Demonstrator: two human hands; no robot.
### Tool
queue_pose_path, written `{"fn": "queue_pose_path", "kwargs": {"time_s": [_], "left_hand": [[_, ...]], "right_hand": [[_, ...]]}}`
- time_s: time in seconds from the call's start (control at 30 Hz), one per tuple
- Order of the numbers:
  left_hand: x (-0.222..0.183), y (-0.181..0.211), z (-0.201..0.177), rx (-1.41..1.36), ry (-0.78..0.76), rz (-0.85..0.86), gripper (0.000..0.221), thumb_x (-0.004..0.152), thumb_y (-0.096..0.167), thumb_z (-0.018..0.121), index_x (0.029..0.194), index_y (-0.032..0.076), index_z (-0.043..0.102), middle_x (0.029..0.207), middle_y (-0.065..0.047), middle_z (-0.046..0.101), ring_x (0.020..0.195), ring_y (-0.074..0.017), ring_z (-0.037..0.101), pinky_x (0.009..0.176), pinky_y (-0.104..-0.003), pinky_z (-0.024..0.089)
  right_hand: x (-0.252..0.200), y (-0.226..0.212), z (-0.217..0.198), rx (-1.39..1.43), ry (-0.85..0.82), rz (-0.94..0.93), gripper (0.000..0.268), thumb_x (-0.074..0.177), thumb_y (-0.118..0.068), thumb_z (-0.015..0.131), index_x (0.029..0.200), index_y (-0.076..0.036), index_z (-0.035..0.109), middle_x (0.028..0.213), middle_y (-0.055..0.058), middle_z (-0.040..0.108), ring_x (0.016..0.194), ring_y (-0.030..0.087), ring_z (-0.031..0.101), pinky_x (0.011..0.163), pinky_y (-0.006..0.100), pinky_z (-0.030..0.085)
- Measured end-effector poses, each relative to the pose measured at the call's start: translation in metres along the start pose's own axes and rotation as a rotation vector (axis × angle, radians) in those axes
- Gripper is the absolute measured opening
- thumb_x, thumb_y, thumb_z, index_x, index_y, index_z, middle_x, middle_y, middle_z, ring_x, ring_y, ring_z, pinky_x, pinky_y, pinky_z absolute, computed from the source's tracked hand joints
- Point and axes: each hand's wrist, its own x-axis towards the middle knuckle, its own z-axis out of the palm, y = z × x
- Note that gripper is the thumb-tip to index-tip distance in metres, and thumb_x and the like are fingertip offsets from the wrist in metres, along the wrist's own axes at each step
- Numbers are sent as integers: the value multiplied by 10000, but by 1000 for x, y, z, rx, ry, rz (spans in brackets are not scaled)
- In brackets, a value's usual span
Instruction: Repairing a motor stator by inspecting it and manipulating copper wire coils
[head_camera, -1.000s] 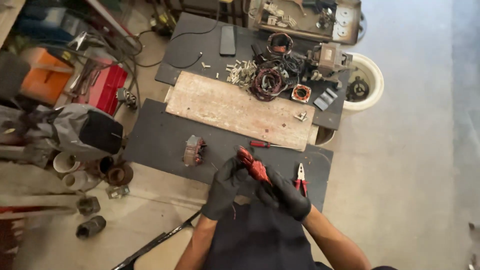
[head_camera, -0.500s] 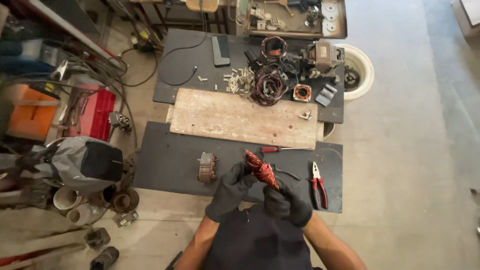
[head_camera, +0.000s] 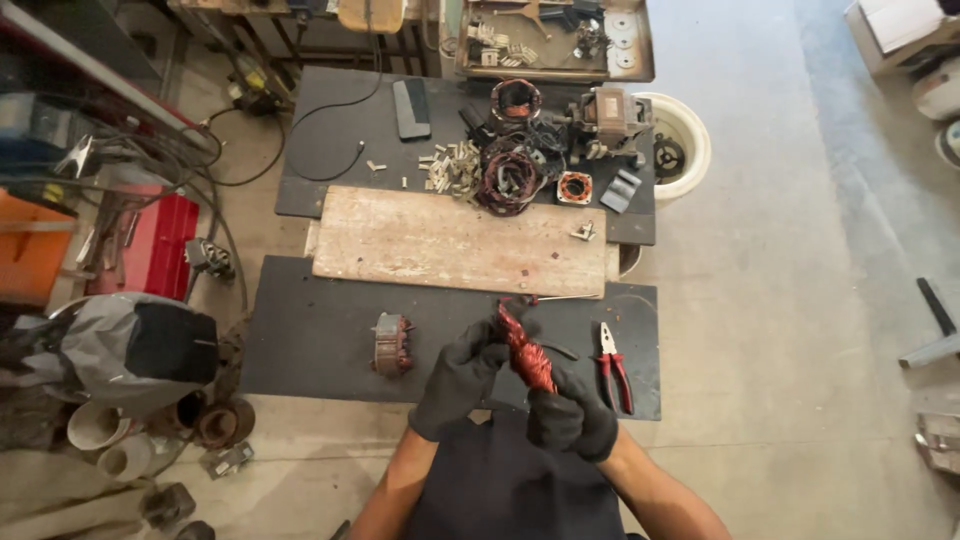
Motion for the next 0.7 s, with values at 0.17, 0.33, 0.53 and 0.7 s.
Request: {"fn": "queue_pose_path", "kwargs": {"time_s": [0.17,0.33,0.53,0.7], "left_hand": [[3,-14,6,-46,-47,-65,479,1021,293,594,1399,-2,574,1413,-134,627,1275,-224,589,1041,-369,524],[-2,-25,18,230,107,-151,250,1010,258,598,1170,88,688,1031,3,707,967,-100,590,795,-322,490],[2,-9,40,253,66,11,398,1046,245,520,1382,47,603,1374,-88,672,1260,-196,625,1033,-317,507],[1,1,44,17,27,-76,537,1012,350,566,1458,53,536,1292,-105,715,1193,-181,646,1045,-342,512]], "right_hand": [[-11,1,-1,1136,-291,506,506,960,-620,516,908,-120,462,514,-64,234,399,38,194,393,221,152],[-5,-54,-1,-216,187,200,382,1025,-442,368,997,-116,565,723,30,599,551,179,511,510,336,359],[-18,-24,-10,863,-132,316,573,1002,-589,426,683,-115,461,487,-29,344,409,81,292,405,252,194],[-12,-50,-4,1535,-399,457,547,981,-519,518,608,-148,368,402,-48,246,323,53,218,329,199,172]]}}
